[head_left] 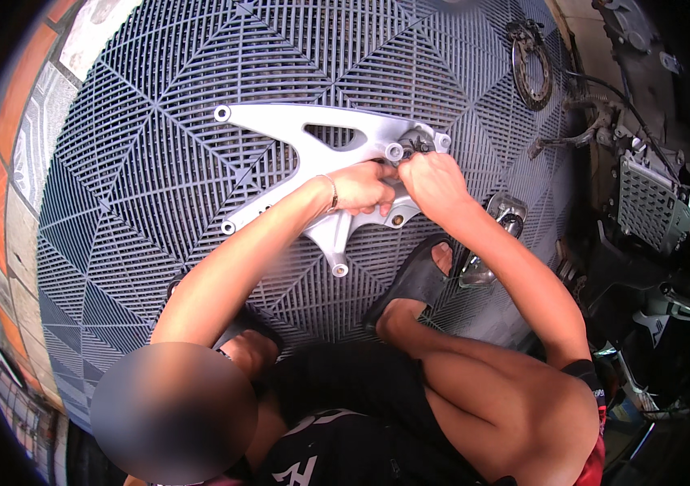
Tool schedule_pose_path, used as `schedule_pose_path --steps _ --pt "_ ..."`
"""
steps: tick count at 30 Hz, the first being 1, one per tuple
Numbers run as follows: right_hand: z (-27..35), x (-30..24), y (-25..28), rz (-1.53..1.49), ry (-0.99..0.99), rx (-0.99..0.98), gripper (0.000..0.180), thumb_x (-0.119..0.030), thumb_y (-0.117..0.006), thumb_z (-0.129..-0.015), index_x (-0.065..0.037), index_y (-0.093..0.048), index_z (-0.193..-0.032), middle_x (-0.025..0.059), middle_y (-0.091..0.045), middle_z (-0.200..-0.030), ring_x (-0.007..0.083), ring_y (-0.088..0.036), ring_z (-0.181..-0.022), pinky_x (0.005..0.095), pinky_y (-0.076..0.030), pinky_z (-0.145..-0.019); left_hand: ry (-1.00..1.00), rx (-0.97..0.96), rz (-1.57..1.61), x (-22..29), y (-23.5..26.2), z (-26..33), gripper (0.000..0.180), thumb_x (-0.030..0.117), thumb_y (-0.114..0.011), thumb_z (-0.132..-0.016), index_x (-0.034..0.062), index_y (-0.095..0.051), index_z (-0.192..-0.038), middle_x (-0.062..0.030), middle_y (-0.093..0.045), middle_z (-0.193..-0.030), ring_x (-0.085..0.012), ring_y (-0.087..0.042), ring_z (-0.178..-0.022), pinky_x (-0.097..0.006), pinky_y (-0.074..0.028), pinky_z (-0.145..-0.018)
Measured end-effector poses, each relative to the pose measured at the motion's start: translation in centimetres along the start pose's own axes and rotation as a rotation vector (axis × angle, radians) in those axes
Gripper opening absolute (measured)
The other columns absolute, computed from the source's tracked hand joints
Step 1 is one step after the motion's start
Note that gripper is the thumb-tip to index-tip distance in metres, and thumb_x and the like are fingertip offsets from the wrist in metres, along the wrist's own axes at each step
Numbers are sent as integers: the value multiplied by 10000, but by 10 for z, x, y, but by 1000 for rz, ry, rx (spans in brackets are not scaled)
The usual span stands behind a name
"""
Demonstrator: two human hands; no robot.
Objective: The person assembles a motorcycle swingarm by inserting bearings, seals, and fasteners into the silver aluminum component. They handle small parts from a tray, fit them into the swingarm, and tighten bolts by hand.
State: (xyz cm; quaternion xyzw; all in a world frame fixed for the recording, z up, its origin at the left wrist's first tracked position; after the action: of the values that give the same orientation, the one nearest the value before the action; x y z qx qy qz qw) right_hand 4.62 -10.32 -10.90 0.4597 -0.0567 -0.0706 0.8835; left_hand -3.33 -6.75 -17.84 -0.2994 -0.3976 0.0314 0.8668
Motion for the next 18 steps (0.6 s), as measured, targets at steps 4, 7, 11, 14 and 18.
schedule_pose_path --steps 4,7,11,14,18 --pt "1 2 0 -1 34 -64 132 -109 -672 -883 -35 -780 -880 178 -775 -899 337 -784 -826 429 -626 -732 9 32 49 -1 -1 3 746 49 -606 -852 49 -453 -1582 -19 -668 -797 -72 -442 -484 -264 -320 -417" --pt "-3 4 3 -33 -7 -155 122 -80 -675 -874 -28 -781 -904 198 -776 -924 359 -781 -885 451 -626 -786 8 38 35 -1 0 2 764 53 -608 -846 40 -439 -1591 -18 -668 -789 -73 -446 -488 -263 -322 -420" --pt "-4 13 2 -104 -42 -113 114 -45 -666 -864 4 -763 -899 235 -762 -908 399 -769 -883 471 -621 -789 10 48 40 -1 -1 2 837 59 -621 -818 13 -392 -1621 -21 -664 -768 -81 -452 -500 -259 -320 -433" --pt "-1 16 1 -169 -88 -64 100 -34 -662 -861 17 -745 -882 243 -757 -901 414 -760 -867 493 -611 -778 13 48 49 3 -2 4 861 65 -632 -803 -1 -383 -1625 -32 -662 -768 -88 -451 -511 -264 -320 -440" --pt "0 9 7 -130 -27 -57 119 -67 -670 -849 13 -754 -876 226 -762 -889 391 -766 -836 480 -612 -746 24 66 71 4 -2 8 862 48 -631 -802 9 -385 -1627 -31 -652 -765 -91 -452 -522 -262 -315 -441"
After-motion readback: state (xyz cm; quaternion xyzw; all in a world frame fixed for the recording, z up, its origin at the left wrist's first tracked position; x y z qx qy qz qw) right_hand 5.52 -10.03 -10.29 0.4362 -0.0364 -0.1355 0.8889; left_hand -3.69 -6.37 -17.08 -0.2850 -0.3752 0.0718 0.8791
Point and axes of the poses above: each hand's wrist, its own z-axis away from the middle knuckle, its own y-axis out of the back of the hand, x = y × z, the point moved 8 cm from there along -z, towards the middle knuckle
